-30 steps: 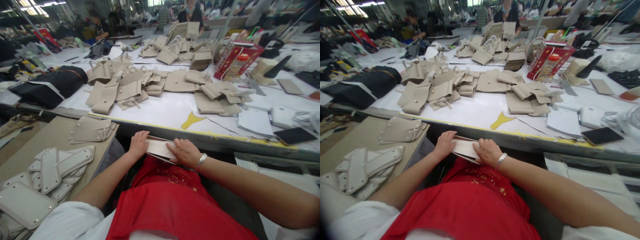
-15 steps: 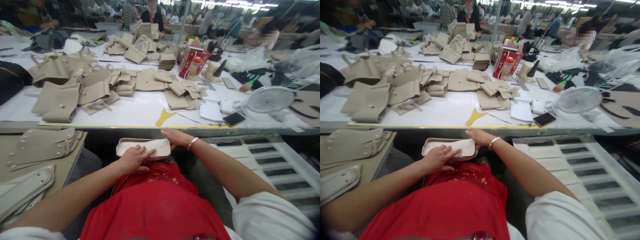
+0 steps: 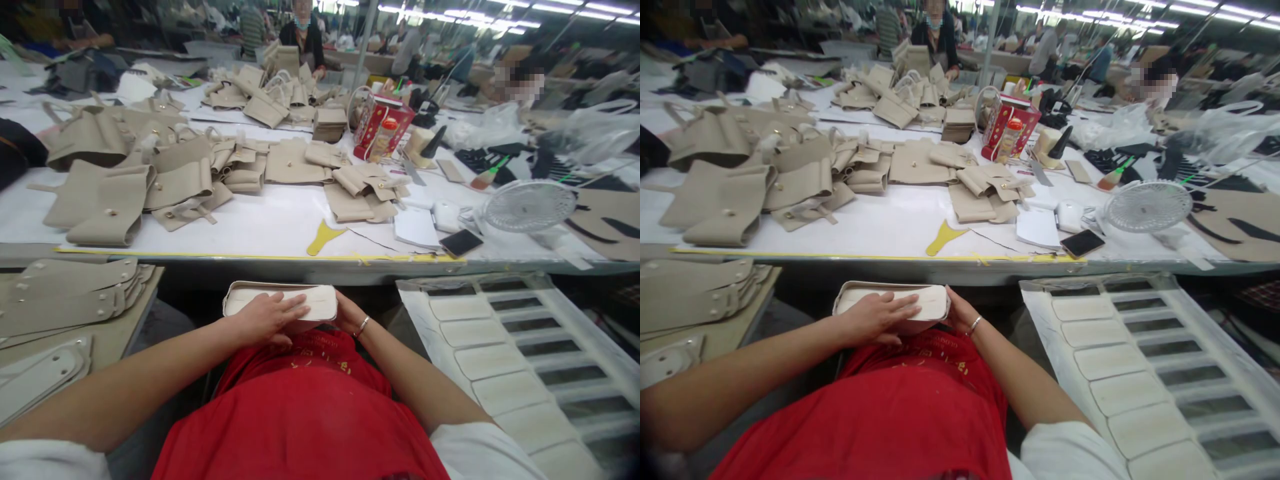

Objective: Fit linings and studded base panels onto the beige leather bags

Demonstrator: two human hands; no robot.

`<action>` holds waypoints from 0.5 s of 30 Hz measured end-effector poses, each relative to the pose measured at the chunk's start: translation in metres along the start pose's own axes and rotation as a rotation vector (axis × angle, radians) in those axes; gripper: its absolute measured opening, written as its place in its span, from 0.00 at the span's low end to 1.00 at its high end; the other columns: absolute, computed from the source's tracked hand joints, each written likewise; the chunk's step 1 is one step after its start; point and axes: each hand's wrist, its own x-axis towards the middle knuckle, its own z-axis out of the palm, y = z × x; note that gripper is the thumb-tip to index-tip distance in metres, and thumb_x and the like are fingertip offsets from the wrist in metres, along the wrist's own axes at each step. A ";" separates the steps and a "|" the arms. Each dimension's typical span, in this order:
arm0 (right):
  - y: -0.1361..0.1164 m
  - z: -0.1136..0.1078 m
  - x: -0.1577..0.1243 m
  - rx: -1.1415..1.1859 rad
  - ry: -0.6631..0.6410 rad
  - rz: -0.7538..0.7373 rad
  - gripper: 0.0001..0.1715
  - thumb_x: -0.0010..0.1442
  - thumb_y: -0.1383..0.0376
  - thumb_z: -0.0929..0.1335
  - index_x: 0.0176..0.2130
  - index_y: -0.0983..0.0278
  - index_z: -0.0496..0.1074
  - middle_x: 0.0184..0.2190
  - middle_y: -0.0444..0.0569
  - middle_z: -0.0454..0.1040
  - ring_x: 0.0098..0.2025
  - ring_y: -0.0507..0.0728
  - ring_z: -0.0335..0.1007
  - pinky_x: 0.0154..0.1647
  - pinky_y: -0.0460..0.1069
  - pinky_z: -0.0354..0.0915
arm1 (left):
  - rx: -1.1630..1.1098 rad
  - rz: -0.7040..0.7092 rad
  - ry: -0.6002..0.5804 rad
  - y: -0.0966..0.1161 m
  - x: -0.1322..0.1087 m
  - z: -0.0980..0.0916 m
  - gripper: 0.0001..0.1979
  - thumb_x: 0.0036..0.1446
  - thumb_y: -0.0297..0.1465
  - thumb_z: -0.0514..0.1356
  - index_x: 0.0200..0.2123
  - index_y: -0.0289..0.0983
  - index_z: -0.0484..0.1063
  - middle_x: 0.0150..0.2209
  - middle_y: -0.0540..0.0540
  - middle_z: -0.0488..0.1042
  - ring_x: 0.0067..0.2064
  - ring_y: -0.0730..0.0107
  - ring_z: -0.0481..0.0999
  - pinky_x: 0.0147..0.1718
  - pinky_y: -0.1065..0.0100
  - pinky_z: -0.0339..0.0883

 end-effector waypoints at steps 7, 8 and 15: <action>-0.004 0.017 0.026 0.245 0.007 0.014 0.30 0.65 0.56 0.49 0.40 0.68 0.70 0.32 0.51 0.75 0.38 0.55 0.71 0.50 0.52 0.61 | -0.034 0.027 0.006 -0.009 0.004 0.002 0.33 0.54 0.46 0.54 0.61 0.45 0.50 0.63 0.47 0.52 0.42 0.59 0.65 0.36 0.63 0.61; -0.005 0.021 0.027 0.258 -0.015 0.026 0.29 0.65 0.59 0.49 0.39 0.69 0.70 0.31 0.51 0.75 0.37 0.56 0.71 0.50 0.53 0.61 | -0.038 0.025 0.001 -0.009 0.004 0.002 0.33 0.54 0.45 0.54 0.61 0.45 0.51 0.63 0.48 0.52 0.42 0.59 0.65 0.36 0.62 0.61; 0.006 0.019 0.014 0.343 -0.175 0.035 0.25 0.63 0.59 0.53 0.47 0.70 0.67 0.39 0.55 0.74 0.44 0.57 0.69 0.49 0.53 0.61 | -0.115 0.023 -0.039 -0.017 0.008 -0.002 0.33 0.53 0.45 0.55 0.61 0.46 0.51 0.63 0.48 0.53 0.42 0.60 0.64 0.38 0.63 0.61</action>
